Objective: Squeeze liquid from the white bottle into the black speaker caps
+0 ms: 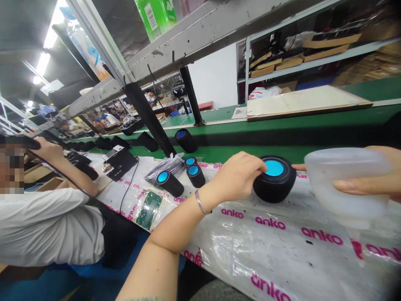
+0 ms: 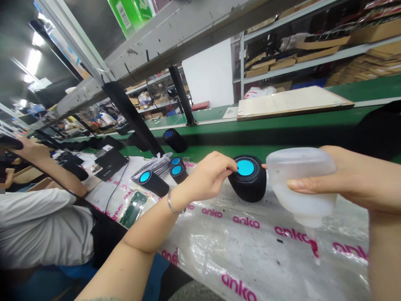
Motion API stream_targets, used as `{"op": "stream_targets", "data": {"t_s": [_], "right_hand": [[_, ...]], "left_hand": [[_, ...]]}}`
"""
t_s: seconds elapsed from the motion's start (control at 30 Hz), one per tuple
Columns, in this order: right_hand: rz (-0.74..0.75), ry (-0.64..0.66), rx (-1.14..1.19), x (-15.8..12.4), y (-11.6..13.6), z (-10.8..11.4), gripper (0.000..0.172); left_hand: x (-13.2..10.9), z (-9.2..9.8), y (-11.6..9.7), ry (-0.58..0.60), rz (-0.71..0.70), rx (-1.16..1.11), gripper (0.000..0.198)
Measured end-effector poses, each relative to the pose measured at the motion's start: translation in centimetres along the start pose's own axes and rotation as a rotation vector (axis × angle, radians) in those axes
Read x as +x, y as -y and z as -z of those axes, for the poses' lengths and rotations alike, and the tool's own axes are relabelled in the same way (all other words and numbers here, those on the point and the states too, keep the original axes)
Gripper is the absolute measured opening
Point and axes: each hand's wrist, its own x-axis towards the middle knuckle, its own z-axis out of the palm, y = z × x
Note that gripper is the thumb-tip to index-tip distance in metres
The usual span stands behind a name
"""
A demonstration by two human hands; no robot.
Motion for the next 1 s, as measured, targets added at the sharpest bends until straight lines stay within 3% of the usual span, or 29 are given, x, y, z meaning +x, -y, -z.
{"op": "stream_targets", "data": {"t_s": [0.1, 0.23, 0.37, 0.5, 0.7, 0.87, 0.9, 1.0], "right_hand": [[0.000, -0.019, 0.001, 0.0, 0.5, -0.2, 0.035], [0.019, -0.112, -0.024, -0.6, 2.4, -1.3, 0.054], [-0.025, -0.131, -0.003, -0.9, 3.4, -1.9, 0.047], [-0.017, -0.093, -0.032, -0.3, 1.8, -0.9, 0.040], [-0.001, -0.058, -0.062, 0.2, -0.7, 0.9, 0.039], [0.005, -0.036, -0.015, -0.2, 1.3, -0.5, 0.041], [0.001, -0.029, 0.002, -0.2, 1.8, -0.9, 0.043], [0.031, -0.057, 0.093, -0.3, 3.0, -1.7, 0.055]], "left_hand": [[0.2, 0.0, 0.5, -0.079, 0.028, -0.058, 0.024], [0.7, -0.7, 0.8, -0.038, 0.037, -0.100, 0.038], [1.1, -1.4, 0.7, 0.041, 0.059, -0.059, 0.054], [1.2, -1.5, 0.5, 0.082, 0.079, -0.013, 0.060], [0.9, -1.4, 0.4, 0.007, 0.056, -0.076, 0.055], [0.4, -1.9, 0.5, -0.120, 0.114, -0.219, 0.031], [0.3, -2.1, 0.5, -0.139, 0.136, -0.248, 0.038], [0.2, -3.0, 0.5, -0.075, 0.184, -0.321, 0.084]]}}
